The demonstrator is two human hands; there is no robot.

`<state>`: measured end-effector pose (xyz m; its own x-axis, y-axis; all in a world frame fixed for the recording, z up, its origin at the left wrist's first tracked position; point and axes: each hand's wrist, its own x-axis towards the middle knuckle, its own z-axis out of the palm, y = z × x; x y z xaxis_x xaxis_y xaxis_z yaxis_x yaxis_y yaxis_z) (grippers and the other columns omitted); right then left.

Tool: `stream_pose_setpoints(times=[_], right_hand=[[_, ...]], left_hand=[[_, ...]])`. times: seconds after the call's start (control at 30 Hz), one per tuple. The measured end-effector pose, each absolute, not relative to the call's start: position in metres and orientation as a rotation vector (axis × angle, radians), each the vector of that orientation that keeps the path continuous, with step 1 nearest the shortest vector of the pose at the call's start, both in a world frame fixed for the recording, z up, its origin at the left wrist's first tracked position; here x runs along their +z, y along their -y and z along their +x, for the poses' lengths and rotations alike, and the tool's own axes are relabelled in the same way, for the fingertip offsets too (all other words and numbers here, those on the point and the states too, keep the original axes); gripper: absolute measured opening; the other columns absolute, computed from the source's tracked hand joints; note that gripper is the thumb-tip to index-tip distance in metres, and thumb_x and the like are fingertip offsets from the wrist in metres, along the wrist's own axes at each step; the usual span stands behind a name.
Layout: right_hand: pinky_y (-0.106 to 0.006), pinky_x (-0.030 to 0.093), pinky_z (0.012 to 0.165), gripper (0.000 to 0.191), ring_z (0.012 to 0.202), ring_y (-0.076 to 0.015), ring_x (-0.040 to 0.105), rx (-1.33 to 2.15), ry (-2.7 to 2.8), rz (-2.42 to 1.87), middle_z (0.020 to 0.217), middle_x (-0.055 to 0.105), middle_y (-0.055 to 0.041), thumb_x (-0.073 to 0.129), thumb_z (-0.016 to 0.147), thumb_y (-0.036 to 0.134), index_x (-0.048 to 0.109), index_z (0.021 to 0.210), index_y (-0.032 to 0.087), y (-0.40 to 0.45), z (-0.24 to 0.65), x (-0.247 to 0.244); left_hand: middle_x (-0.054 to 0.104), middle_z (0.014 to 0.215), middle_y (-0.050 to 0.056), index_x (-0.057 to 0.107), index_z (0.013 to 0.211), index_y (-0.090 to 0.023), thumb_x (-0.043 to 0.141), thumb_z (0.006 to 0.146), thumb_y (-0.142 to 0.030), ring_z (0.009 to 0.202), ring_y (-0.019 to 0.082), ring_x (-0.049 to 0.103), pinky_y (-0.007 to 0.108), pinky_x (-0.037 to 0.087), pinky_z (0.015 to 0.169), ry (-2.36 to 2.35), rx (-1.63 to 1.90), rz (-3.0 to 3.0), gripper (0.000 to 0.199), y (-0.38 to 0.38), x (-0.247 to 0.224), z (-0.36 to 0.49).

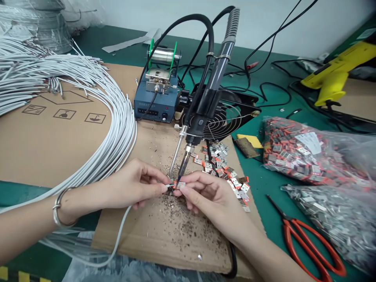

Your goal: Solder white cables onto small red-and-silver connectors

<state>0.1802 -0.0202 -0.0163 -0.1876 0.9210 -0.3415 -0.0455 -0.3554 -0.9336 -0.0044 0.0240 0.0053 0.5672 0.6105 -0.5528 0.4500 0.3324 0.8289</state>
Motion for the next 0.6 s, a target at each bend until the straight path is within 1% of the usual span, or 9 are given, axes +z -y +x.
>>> stream_pose_setpoints(times=[0.3, 0.47, 0.6], right_hand=[[-0.019, 0.04, 0.04, 0.014, 0.044, -0.0074, 0.05, 1.608, 1.134, -1.318, 0.06, 0.068, -0.002, 0.07, 0.068, 0.028, 0.063, 0.074, 0.017, 0.0207, 0.1798, -0.0141], [-0.02, 0.041, 0.04, 0.018, 0.043, -0.008, 0.05, 1.614, 1.131, -1.346, 0.062, 0.068, -0.0036, 0.07, 0.068, 0.032, 0.064, 0.075, 0.017, 0.0197, 0.1802, -0.0131], [-0.02, 0.04, 0.04, 0.018, 0.043, -0.0081, 0.049, 1.63, 1.124, -1.337, 0.06, 0.068, -0.0029, 0.071, 0.067, 0.032, 0.064, 0.075, 0.018, 0.0195, 0.1807, -0.0134]], left_hand=[[0.042, 0.043, -0.008, 0.064, 0.092, -0.012, 0.055, 0.076, -0.03, 0.035, 0.006, 0.041, 0.014, 0.035, 0.032, -1.042, 0.093, 1.325, 0.026, -0.0243, 0.0081, -0.0037], [0.041, 0.044, -0.008, 0.063, 0.09, -0.012, 0.056, 0.075, -0.03, 0.034, 0.006, 0.04, 0.014, 0.034, 0.031, -1.03, 0.105, 1.312, 0.025, -0.0245, 0.0089, -0.0034], [0.041, 0.043, -0.008, 0.063, 0.088, -0.012, 0.055, 0.076, -0.029, 0.034, 0.005, 0.038, 0.014, 0.036, 0.032, -1.024, 0.083, 1.322, 0.023, -0.0248, 0.0104, -0.0034]])
